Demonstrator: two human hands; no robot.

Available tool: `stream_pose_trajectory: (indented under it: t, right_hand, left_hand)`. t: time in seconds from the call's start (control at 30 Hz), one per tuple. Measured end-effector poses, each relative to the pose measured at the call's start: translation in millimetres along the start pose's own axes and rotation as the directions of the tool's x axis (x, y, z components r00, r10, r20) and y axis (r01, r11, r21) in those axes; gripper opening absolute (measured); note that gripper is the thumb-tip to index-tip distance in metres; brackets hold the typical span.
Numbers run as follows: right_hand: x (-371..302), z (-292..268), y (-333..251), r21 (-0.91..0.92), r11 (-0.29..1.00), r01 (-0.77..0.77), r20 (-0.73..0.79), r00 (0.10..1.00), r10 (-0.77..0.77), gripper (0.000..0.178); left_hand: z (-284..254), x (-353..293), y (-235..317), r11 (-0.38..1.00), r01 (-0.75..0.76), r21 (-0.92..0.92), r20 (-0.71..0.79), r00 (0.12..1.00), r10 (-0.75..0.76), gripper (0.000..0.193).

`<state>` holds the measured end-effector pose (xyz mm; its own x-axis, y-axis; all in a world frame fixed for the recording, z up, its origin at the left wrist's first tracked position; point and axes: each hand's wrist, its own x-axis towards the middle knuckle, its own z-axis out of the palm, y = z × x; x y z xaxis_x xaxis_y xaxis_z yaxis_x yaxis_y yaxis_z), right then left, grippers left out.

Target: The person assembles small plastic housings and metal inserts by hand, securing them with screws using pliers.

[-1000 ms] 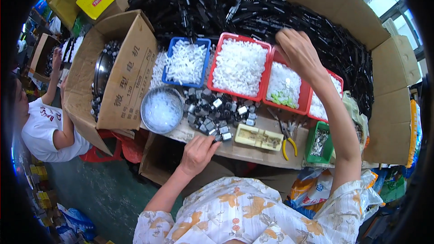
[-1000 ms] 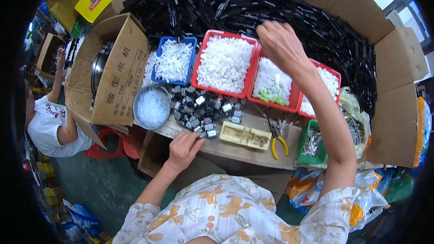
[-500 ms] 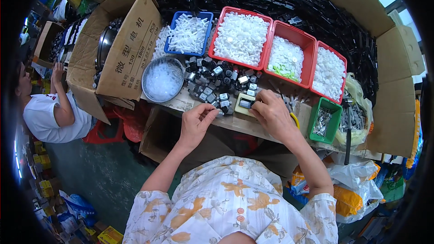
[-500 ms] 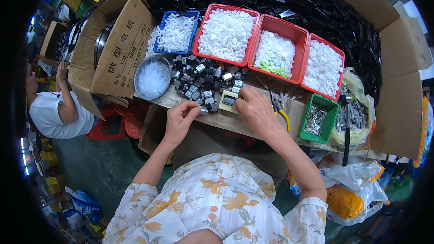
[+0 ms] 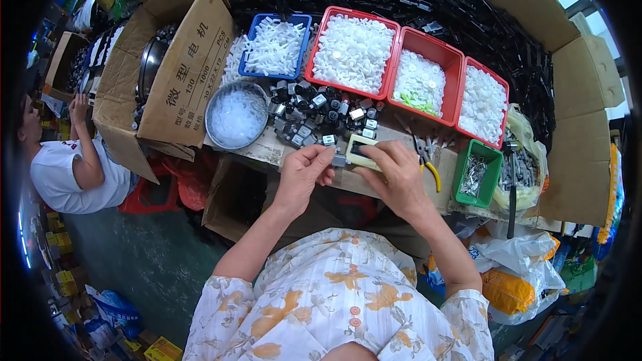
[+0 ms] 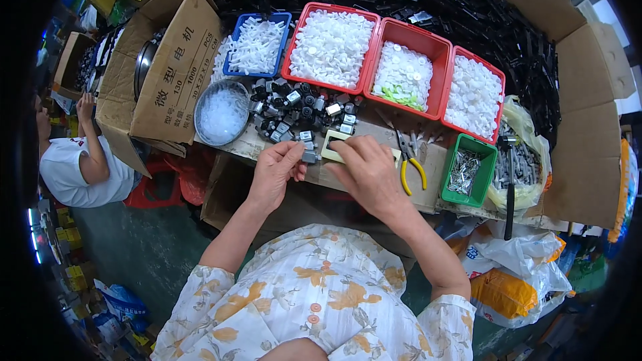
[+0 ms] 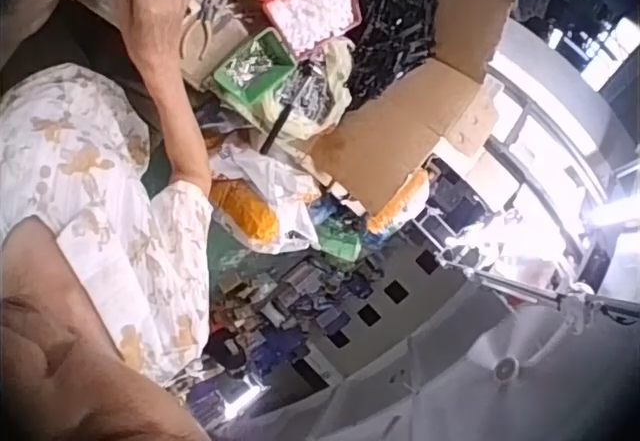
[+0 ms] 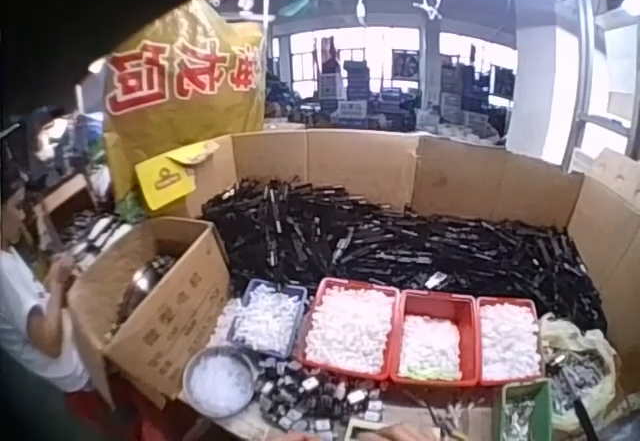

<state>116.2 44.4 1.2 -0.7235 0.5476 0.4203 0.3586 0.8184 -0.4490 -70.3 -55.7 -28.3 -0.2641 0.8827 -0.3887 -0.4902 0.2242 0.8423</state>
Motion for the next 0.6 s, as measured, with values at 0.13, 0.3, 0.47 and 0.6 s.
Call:
stream_pose_trajectory:
  t: [0.13, 0.3, 0.47, 0.6]
  right_hand:
    - [4.3, 2.7, -10.4, 0.112, 0.994, -0.009, 0.004, 1.0, 0.008, 0.032]
    - [2.5, 6.5, 4.5, 0.116, 0.993, -0.031, -0.004, 0.999, 0.031, 0.029]
    - [1.1, 17.7, 23.8, 0.172, 0.973, -0.154, 0.044, 0.988, 0.149, 0.026]
    - [3.5, 18.3, 24.1, 0.157, 0.975, -0.159, 0.016, 0.987, 0.158, 0.025]
  left_hand:
    - [13.8, 2.3, 3.7, 0.999, 0.026, 0.027, 0.036, 0.999, -0.027, 0.025]
    - [21.0, 10.2, 7.5, 0.996, -0.034, 0.082, 0.067, 0.997, 0.028, 0.023]
    - [26.0, 25.1, 5.0, 0.977, -0.027, 0.21, 0.033, 0.999, 0.02, 0.022]
    - [29.7, 30.1, 4.7, 0.928, -0.065, 0.368, 0.07, 0.997, 0.042, 0.021]
